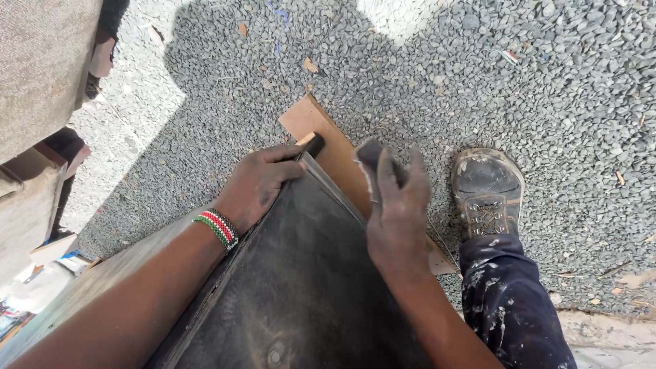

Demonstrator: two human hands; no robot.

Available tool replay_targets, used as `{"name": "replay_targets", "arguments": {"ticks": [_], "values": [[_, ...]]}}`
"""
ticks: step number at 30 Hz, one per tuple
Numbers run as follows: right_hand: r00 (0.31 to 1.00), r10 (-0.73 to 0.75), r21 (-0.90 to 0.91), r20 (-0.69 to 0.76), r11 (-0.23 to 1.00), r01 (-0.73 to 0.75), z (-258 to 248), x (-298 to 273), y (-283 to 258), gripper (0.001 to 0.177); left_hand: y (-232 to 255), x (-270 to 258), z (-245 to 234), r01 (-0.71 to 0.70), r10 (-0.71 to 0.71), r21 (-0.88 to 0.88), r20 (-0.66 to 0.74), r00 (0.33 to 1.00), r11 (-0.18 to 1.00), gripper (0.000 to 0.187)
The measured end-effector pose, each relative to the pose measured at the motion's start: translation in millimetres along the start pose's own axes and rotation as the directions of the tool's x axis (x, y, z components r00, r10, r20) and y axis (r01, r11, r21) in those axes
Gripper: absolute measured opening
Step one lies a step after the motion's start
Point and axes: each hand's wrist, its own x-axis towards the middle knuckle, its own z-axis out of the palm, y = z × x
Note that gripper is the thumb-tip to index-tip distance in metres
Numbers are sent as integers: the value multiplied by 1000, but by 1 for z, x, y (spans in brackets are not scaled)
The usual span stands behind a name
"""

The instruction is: The person sands the edges and corners of a dark wooden cabinet using a sanding block. They work on the top edge and side corners, moving the block back and forth to smooth the surface. The person repositions the cabinet to access different areas while sanding.

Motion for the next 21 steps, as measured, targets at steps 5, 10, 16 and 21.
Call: {"name": "replay_targets", "arguments": {"ticks": [5,10,16,21], "values": [[1000,-7,16,-24,1000,7,0,18,39,64,-1,7,5,403,-422,-391,40,905,827,58],[967,-250,280,-43,926,252,19,3,-8,47,-9,13,3,417,-433,-292,11,902,861,37],[958,-206,588,198,807,52,25,-33,-75,58,-46,19,3,-153,154,132,4,988,979,49],[767,526,8,367,823,-568,71,-158,108,68,-65,13,-3,-619,609,411,173,774,669,37]]}}
